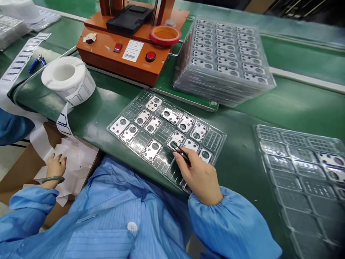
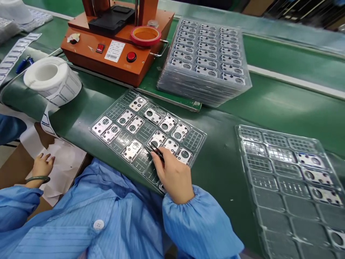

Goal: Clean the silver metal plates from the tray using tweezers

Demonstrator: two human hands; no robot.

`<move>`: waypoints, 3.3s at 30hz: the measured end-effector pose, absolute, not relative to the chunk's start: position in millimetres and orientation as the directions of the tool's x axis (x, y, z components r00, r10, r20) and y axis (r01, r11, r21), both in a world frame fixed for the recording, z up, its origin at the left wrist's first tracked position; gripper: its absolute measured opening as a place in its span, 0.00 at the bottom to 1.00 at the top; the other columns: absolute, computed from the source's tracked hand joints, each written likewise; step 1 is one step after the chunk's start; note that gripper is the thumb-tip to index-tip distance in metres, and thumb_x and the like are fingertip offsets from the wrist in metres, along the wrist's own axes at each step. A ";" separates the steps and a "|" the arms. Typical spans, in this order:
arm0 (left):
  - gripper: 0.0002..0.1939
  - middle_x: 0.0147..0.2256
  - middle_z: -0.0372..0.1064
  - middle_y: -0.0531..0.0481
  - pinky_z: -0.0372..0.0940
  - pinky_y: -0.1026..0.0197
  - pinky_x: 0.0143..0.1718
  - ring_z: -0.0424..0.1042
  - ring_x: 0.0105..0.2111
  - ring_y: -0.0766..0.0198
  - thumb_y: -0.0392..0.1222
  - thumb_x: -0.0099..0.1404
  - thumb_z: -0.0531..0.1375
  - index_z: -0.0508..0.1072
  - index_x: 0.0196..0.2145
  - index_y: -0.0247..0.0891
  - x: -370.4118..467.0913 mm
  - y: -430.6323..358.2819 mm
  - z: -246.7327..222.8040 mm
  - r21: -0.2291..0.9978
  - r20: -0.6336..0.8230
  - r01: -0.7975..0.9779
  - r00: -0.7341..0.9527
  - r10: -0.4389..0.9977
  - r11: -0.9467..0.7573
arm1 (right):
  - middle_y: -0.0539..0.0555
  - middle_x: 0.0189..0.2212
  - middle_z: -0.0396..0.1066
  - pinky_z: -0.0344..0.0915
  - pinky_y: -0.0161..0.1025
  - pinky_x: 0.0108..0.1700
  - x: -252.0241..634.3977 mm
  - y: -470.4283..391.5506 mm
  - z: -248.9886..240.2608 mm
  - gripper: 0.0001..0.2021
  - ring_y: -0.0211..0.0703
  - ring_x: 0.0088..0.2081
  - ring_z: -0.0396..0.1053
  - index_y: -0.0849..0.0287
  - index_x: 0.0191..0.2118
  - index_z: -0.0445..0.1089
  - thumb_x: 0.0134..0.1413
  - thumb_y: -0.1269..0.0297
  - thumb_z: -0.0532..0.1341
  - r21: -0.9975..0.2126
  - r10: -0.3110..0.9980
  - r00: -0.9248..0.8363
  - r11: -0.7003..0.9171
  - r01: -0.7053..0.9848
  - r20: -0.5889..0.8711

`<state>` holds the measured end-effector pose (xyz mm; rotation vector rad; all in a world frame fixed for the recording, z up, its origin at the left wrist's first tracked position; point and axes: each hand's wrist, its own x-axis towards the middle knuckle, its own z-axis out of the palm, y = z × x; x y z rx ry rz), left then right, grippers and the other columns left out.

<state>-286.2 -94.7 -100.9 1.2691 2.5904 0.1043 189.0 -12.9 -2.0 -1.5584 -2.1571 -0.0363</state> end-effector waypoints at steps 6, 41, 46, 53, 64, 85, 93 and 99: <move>0.27 0.21 0.67 0.42 0.65 0.48 0.38 0.71 0.30 0.48 0.59 0.63 0.50 0.69 0.17 0.37 -249.7 -79.6 -74.1 0.134 -0.476 0.838 -0.414 0.776 0.529 | 0.53 0.27 0.78 0.59 0.35 0.24 187.9 -15.3 -2.5 0.16 0.40 0.22 0.73 0.63 0.40 0.72 0.64 0.55 0.54 -0.234 0.888 -0.247 0.354 0.905 0.387; 0.14 0.35 0.64 0.47 0.65 0.53 0.37 0.68 0.36 0.58 0.45 0.66 0.57 0.62 0.46 0.37 -23.5 -1.8 17.5 0.453 0.141 0.689 0.571 0.809 -0.565 | 0.54 0.34 0.79 0.67 0.36 0.30 194.7 -21.3 4.3 0.12 0.40 0.25 0.73 0.58 0.42 0.71 0.61 0.57 0.57 -0.633 0.960 -0.021 0.202 0.748 0.281; 0.20 0.46 0.61 0.41 0.67 0.50 0.43 0.67 0.46 0.54 0.45 0.64 0.59 0.59 0.51 0.38 -22.2 -6.6 16.2 0.481 0.144 0.731 0.479 0.866 -0.484 | 0.54 0.34 0.79 0.67 0.36 0.30 194.8 -21.5 4.1 0.12 0.42 0.29 0.75 0.58 0.42 0.71 0.62 0.56 0.56 -0.624 0.962 -0.035 0.203 0.754 0.271; 0.23 0.47 0.62 0.41 0.68 0.46 0.44 0.67 0.48 0.51 0.45 0.61 0.62 0.57 0.50 0.40 -22.4 0.4 22.7 0.458 0.015 0.753 0.524 0.852 -0.472 | 0.54 0.34 0.79 0.66 0.36 0.29 194.2 -21.1 3.5 0.13 0.42 0.29 0.75 0.59 0.42 0.71 0.63 0.57 0.55 -0.589 0.949 -0.062 0.243 0.770 0.310; 0.21 0.43 0.61 0.46 0.67 0.57 0.32 0.68 0.31 0.63 0.52 0.59 0.62 0.62 0.43 0.38 -19.6 25.1 35.2 0.424 -0.146 0.749 0.611 0.778 -0.509 | 0.55 0.33 0.79 0.66 0.36 0.28 194.1 -20.3 3.9 0.15 0.43 0.28 0.75 0.59 0.42 0.72 0.63 0.55 0.54 -0.561 0.947 -0.069 0.243 0.791 0.313; 0.26 0.36 0.69 0.51 0.68 0.59 0.39 0.71 0.34 0.66 0.39 0.62 0.61 0.58 0.56 0.43 -22.1 -4.7 15.5 0.957 0.016 0.254 0.426 0.904 -0.137 | 0.53 0.29 0.77 0.66 0.35 0.27 195.8 -21.6 3.9 0.15 0.38 0.21 0.70 0.59 0.43 0.71 0.62 0.55 0.54 -0.619 0.957 -0.019 0.202 0.759 0.289; 0.14 0.30 0.72 0.52 0.66 0.64 0.29 0.70 0.21 0.72 0.45 0.65 0.59 0.62 0.44 0.38 -2.0 1.0 21.3 0.979 -0.191 0.003 0.370 0.909 0.204 | 0.50 0.24 0.72 0.68 0.36 0.30 202.8 -29.4 6.2 0.16 0.39 0.24 0.70 0.59 0.49 0.69 0.66 0.59 0.48 -0.738 0.952 0.091 0.164 0.655 0.292; 0.13 0.31 0.70 0.52 0.64 0.67 0.26 0.68 0.20 0.74 0.43 0.67 0.56 0.60 0.47 0.37 2.9 -3.3 15.6 0.981 -0.162 -0.026 0.445 0.880 0.194 | 0.55 0.34 0.75 0.70 0.40 0.36 200.7 -28.3 6.2 0.09 0.43 0.33 0.73 0.58 0.43 0.71 0.60 0.62 0.58 -0.709 0.919 0.118 0.205 0.674 0.377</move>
